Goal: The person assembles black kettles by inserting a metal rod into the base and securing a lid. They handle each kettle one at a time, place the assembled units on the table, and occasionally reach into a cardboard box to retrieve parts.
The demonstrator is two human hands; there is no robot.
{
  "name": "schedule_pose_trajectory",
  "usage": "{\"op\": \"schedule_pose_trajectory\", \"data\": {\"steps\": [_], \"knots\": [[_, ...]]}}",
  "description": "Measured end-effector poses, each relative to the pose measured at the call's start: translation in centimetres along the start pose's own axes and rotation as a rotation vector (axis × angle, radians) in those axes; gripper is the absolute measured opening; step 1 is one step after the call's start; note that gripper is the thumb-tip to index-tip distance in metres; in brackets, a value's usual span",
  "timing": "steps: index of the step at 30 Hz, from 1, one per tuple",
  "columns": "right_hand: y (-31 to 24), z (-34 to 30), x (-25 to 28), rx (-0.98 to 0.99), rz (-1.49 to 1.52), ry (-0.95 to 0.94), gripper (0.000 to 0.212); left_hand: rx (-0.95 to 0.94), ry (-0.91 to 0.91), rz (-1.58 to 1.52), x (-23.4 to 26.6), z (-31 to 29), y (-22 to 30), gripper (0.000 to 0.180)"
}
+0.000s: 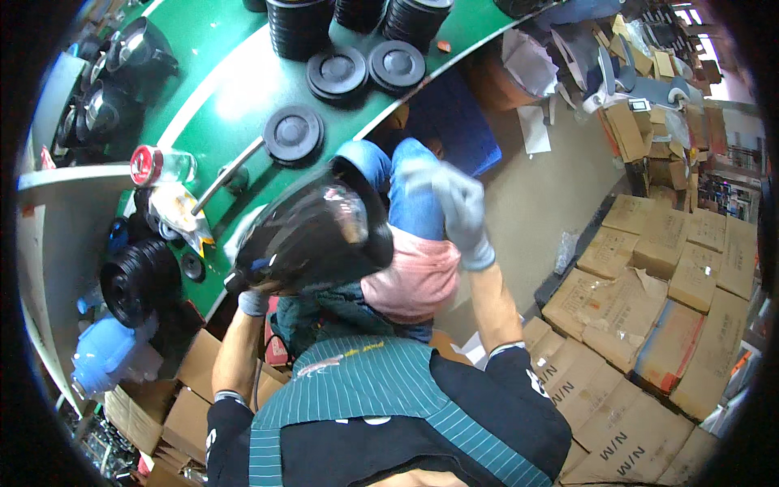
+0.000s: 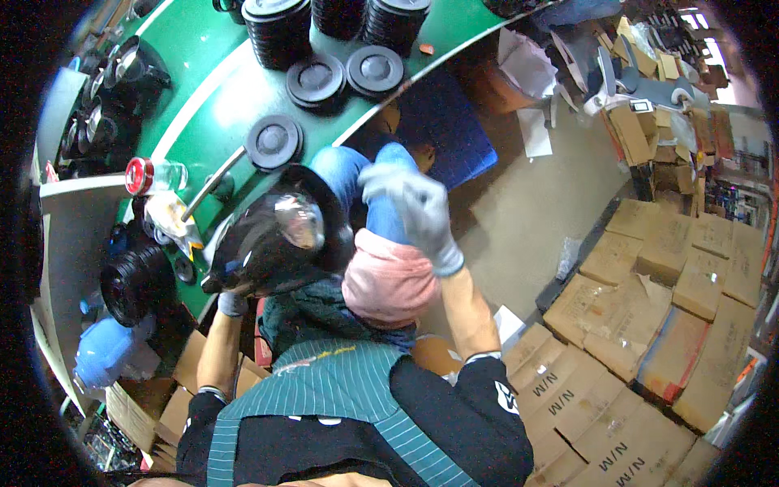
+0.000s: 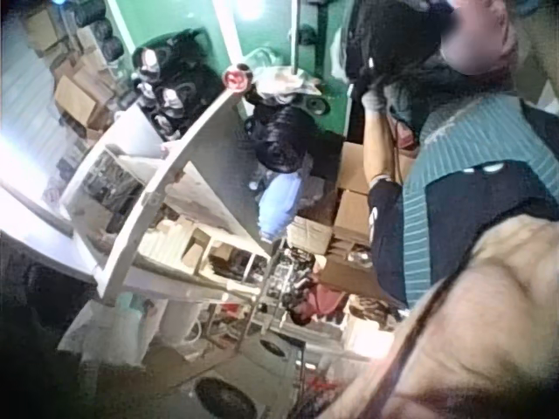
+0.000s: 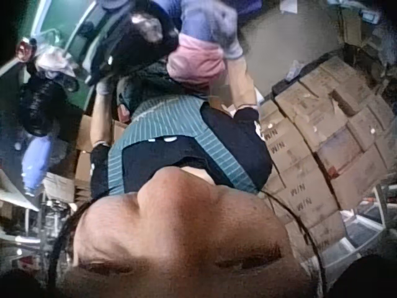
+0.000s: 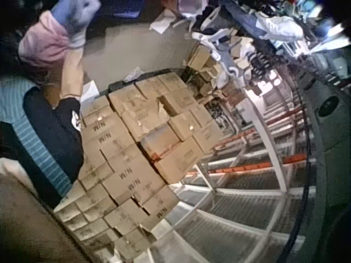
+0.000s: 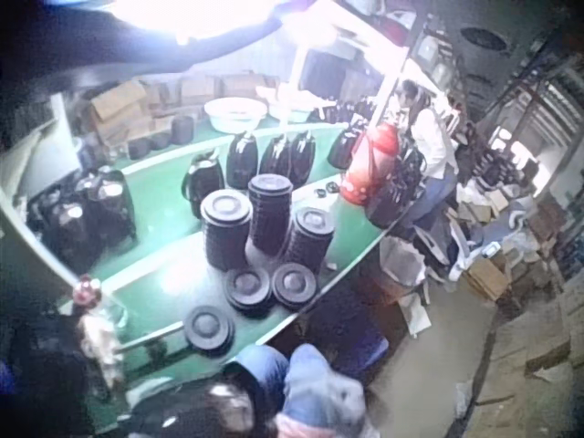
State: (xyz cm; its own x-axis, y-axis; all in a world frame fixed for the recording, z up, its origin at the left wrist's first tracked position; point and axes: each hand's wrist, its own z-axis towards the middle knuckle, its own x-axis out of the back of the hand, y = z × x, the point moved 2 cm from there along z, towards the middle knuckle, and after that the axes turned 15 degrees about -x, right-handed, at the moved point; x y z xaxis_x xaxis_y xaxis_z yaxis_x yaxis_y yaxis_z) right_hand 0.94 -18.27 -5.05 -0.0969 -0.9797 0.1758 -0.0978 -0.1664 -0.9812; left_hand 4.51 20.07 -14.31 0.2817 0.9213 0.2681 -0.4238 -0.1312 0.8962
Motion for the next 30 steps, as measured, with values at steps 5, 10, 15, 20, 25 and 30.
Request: {"op": "schedule_pose_trajectory", "data": {"steps": [5,10,15,20,25,30], "knots": [[8.1,17.4,1.2,-0.137,-0.824,0.419,0.109,0.63,0.124,-0.804,-1.3,-6.7,-10.7,0.068],[13.4,24.4,0.5,-0.105,-1.096,0.408,0.107,0.492,-0.033,-0.592,-0.6,-8.9,-11.0,0.081],[7.3,18.2,0.1,0.045,-0.858,0.547,0.089,0.57,-0.131,-0.468,-0.9,-8.3,-10.1,0.069],[-1.5,6.4,-4.8,0.26,-0.363,-0.107,0.114,0.688,-0.166,-0.662,-2.5,-6.8,-10.2,0.071],[-3.7,1.3,-6.8,0.222,-0.297,-0.178,0.107,0.464,-0.117,-1.028,-2.8,-4.2,-7.6,0.061],[-4.4,-2.6,-5.5,0.406,-0.291,-0.18,0.106,0.641,-0.237,-1.455,-3.7,-1.4,-3.6,0.066]]}}
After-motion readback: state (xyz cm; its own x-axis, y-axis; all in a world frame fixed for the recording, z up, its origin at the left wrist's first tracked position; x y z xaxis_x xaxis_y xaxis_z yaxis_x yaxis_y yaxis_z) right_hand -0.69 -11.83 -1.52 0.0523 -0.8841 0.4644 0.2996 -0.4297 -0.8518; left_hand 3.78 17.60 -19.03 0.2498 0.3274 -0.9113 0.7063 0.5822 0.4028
